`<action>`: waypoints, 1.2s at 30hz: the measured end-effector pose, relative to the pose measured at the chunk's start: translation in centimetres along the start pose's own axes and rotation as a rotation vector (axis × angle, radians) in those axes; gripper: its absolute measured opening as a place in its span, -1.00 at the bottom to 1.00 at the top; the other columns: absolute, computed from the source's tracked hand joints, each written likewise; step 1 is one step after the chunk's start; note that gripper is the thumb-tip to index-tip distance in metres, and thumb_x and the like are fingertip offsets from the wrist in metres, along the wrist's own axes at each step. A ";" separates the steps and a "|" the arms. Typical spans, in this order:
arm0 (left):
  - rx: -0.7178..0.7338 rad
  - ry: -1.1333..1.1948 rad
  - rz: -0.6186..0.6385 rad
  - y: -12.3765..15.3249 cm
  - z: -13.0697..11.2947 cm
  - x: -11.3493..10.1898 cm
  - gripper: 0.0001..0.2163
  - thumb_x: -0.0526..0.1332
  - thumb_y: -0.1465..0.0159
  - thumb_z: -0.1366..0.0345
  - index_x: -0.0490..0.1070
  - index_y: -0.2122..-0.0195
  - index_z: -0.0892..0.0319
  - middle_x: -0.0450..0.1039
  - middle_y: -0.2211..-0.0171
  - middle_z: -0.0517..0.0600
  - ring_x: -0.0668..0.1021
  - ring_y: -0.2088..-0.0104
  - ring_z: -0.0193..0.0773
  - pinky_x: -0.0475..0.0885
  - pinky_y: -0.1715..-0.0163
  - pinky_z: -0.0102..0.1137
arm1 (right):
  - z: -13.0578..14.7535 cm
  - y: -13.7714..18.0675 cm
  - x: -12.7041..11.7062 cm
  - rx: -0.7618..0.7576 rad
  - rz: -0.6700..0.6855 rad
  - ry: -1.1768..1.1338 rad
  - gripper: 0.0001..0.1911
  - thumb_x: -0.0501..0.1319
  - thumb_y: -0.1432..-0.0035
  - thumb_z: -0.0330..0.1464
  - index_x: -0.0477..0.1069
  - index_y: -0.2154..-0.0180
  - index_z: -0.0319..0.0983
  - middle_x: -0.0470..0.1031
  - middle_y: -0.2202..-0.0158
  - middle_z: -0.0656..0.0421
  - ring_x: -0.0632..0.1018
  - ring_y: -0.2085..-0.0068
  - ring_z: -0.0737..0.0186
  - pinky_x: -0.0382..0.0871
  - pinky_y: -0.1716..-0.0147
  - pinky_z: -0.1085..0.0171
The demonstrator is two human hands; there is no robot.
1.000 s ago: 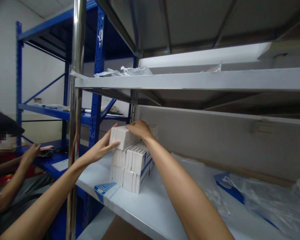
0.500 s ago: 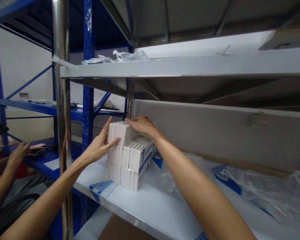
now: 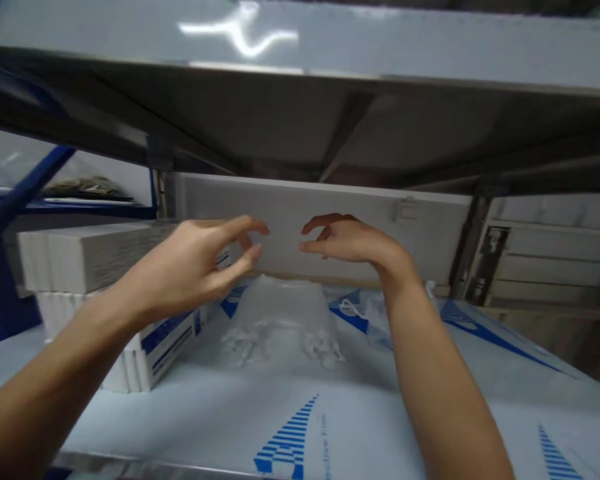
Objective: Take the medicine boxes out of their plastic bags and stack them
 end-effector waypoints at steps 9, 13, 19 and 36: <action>0.197 0.262 0.451 -10.0 -6.2 9.4 -0.76 0.17 -0.25 0.12 0.52 0.20 0.12 0.59 0.29 0.01 0.56 0.32 -0.18 0.35 0.37 -0.39 | -10.7 -0.4 2.3 0.136 0.414 -0.010 -0.83 0.42 0.19 -0.29 0.53 0.48 -0.19 0.60 0.42 0.16 0.61 0.35 0.13 0.49 0.37 0.27; 0.204 0.291 0.601 -11.2 -6.9 12.1 -0.76 0.17 -0.22 0.14 0.52 0.21 0.13 0.60 0.30 0.00 0.56 0.35 -0.18 0.36 0.35 -0.39 | -13.0 -0.5 4.4 0.383 0.545 -0.127 -0.76 0.49 0.33 -0.37 0.54 0.49 -0.19 0.58 0.45 0.20 0.58 0.45 0.25 0.50 0.41 0.31; 0.269 0.413 0.761 -11.2 -5.7 15.4 -0.75 0.20 -0.20 0.17 0.50 0.16 0.17 0.61 0.22 0.01 0.58 0.28 -0.19 0.38 0.30 -0.42 | -15.3 -0.3 6.6 0.539 0.671 -0.248 -0.56 0.53 0.52 -0.46 0.59 0.41 -0.30 0.60 0.46 0.14 0.60 0.46 0.21 0.51 0.35 0.26; 0.252 0.496 0.772 -11.5 -2.3 17.9 -0.43 0.27 -0.08 -0.10 0.47 -0.02 0.16 0.54 0.03 0.03 0.54 0.09 -0.15 0.35 0.09 -0.40 | -15.0 1.6 0.0 0.023 0.194 -0.580 -0.59 0.45 0.07 -0.07 0.50 0.46 -0.29 0.55 0.47 0.09 0.60 0.41 0.18 0.54 0.34 0.22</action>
Point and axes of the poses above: each hand's wrist, its own y-axis away from the middle knuckle, its own x-axis out of the palm, z = x × y, the point moved 2 cm from there along -y, towards the middle knuckle
